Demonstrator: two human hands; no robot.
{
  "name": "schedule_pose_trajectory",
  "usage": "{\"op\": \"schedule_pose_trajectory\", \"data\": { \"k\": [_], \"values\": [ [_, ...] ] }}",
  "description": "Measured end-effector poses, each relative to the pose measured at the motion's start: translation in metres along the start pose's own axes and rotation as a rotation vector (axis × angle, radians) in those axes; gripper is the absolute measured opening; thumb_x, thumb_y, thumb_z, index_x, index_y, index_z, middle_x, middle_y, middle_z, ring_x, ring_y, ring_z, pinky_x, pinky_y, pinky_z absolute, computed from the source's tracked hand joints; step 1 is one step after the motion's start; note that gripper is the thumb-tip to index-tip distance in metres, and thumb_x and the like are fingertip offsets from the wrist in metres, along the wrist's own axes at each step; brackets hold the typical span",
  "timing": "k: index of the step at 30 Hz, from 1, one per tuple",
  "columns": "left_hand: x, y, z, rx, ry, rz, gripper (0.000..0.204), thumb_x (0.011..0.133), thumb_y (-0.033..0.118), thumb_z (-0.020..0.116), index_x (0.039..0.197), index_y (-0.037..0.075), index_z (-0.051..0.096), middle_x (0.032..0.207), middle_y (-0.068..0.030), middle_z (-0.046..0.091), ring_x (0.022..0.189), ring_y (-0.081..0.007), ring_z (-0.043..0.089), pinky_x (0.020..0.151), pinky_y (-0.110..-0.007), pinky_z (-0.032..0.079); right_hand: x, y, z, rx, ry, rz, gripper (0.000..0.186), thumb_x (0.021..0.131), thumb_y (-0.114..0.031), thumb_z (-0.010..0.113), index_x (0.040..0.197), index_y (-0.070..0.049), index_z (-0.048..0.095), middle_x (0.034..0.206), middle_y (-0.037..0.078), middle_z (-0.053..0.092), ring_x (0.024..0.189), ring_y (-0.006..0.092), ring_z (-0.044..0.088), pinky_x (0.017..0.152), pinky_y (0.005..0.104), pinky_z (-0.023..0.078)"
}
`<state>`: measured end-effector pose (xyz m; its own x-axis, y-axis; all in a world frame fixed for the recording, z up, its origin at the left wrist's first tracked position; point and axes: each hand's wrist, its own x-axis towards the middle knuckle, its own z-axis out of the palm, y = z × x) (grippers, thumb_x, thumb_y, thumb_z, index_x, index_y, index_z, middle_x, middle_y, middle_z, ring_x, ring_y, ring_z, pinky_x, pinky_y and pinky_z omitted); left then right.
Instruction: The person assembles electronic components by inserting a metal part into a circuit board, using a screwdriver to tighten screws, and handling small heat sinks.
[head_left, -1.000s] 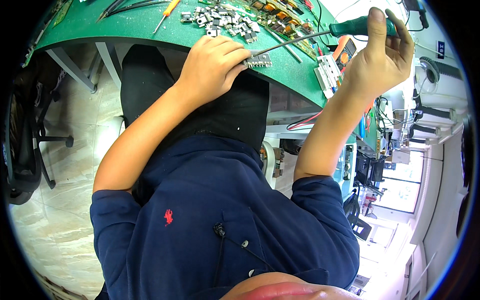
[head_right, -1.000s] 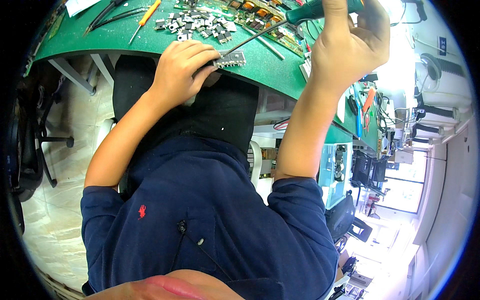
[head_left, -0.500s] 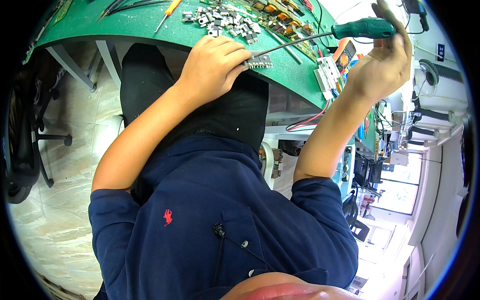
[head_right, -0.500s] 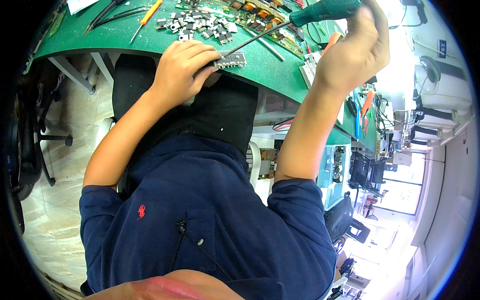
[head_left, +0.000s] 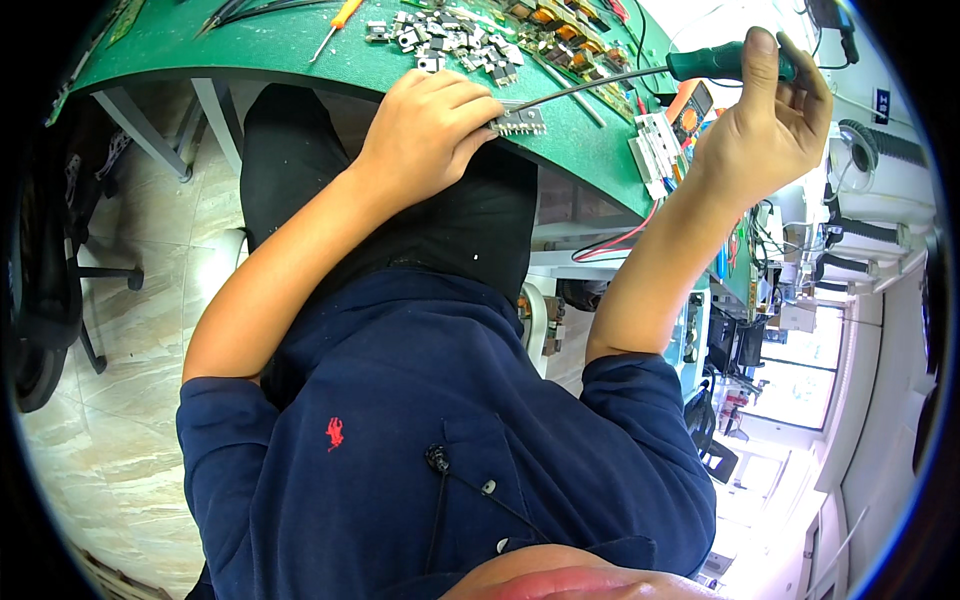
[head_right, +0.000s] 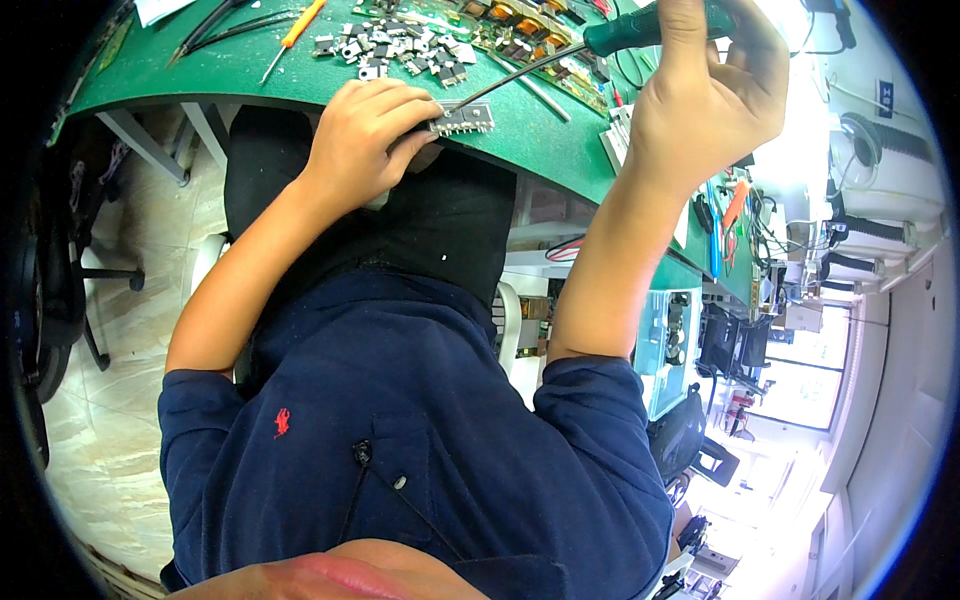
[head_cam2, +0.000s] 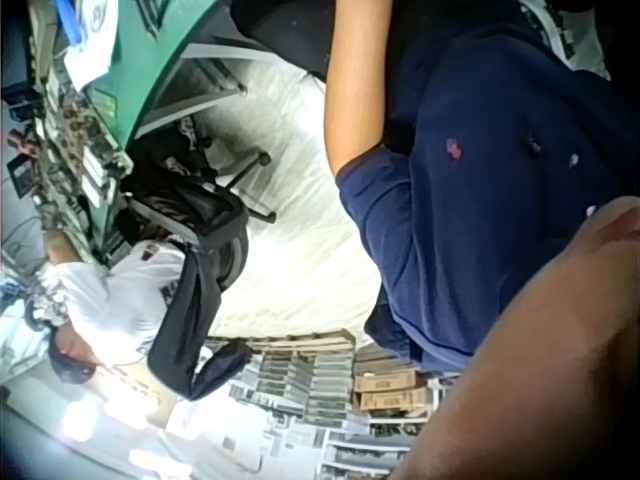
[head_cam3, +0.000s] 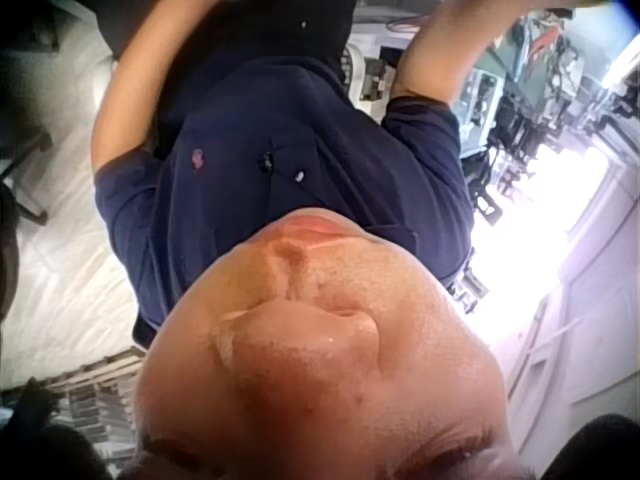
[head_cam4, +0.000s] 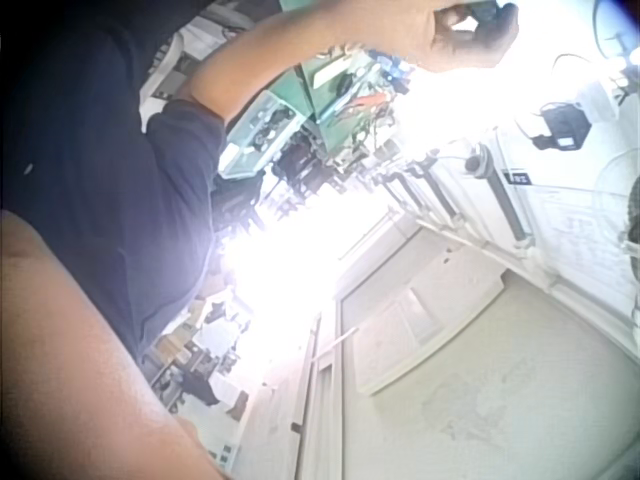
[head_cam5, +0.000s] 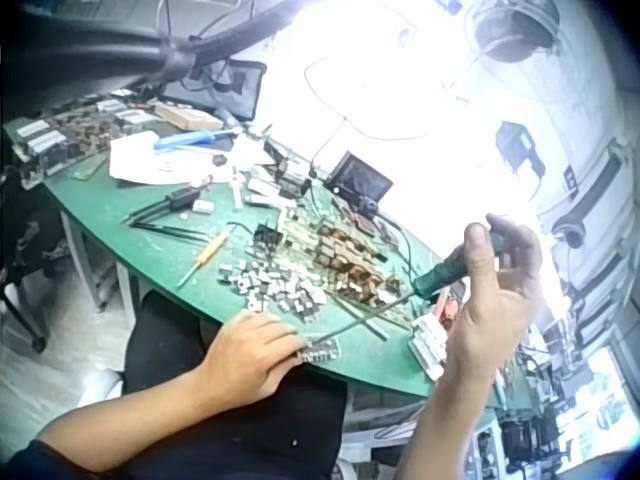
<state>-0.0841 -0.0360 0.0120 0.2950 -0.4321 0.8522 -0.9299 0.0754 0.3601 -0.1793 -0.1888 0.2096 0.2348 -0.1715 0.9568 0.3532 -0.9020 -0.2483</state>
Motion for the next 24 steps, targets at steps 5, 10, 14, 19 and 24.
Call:
{"op": "schedule_pose_trajectory", "data": {
  "k": [5, 10, 14, 19, 24],
  "values": [
    [0.000, 0.001, -0.002, -0.010, -0.047, -0.023, 0.028, 0.078, 0.011, 0.079, 0.104, 0.007, 0.072, 0.104, -0.0070, 0.073, 0.101, -0.0278, 0.067, 0.086, -0.040, 0.050, 0.005, 0.003, -0.002, 0.274, -0.009, 0.050, 0.018, 0.097, 0.001, 0.065, 0.112, 0.011, 0.061, 0.112, 0.028, 0.071, 0.103, 0.0299, 0.073, 0.091, 0.0359, 0.061],
    [0.001, 0.002, -0.004, -0.011, -0.044, -0.035, 0.028, 0.078, 0.010, 0.079, 0.105, 0.007, 0.072, 0.106, -0.0073, 0.074, 0.102, -0.0277, 0.068, 0.087, -0.040, 0.050, -0.002, 0.006, 0.000, 0.049, 0.012, -0.063, 0.033, 0.088, -0.005, 0.083, 0.112, 0.005, 0.062, 0.110, 0.024, 0.074, 0.093, 0.0179, 0.071, 0.082, 0.0244, 0.056],
    [0.001, 0.002, -0.003, -0.008, -0.050, -0.041, 0.027, 0.078, 0.010, 0.079, 0.104, 0.007, 0.072, 0.106, -0.0075, 0.074, 0.103, -0.0279, 0.068, 0.088, -0.040, 0.050, 0.001, 0.000, 0.008, 0.205, 0.075, 0.113, 0.027, 0.099, 0.000, 0.052, 0.121, 0.008, 0.065, 0.107, 0.015, 0.068, 0.097, 0.0195, 0.065, 0.086, 0.0300, 0.053],
    [0.001, 0.002, -0.003, -0.010, -0.056, -0.032, 0.028, 0.078, 0.010, 0.079, 0.105, 0.007, 0.071, 0.106, -0.0075, 0.073, 0.103, -0.0280, 0.068, 0.088, -0.040, 0.050, -0.002, 0.006, 0.000, 0.138, 0.024, -0.098, 0.036, 0.089, -0.005, 0.081, 0.114, 0.008, 0.059, 0.111, 0.026, 0.073, 0.093, 0.0194, 0.072, 0.084, 0.0265, 0.057],
    [0.001, 0.002, -0.003, -0.014, -0.050, -0.032, 0.028, 0.078, 0.010, 0.079, 0.105, 0.008, 0.071, 0.106, -0.0074, 0.073, 0.103, -0.0280, 0.068, 0.087, -0.040, 0.049, 0.007, 0.010, -0.006, 0.281, -0.027, -0.027, 0.024, 0.096, 0.002, 0.058, 0.119, 0.010, 0.056, 0.117, 0.030, 0.070, 0.097, 0.0264, 0.073, 0.085, 0.0332, 0.060]
  ]
}}
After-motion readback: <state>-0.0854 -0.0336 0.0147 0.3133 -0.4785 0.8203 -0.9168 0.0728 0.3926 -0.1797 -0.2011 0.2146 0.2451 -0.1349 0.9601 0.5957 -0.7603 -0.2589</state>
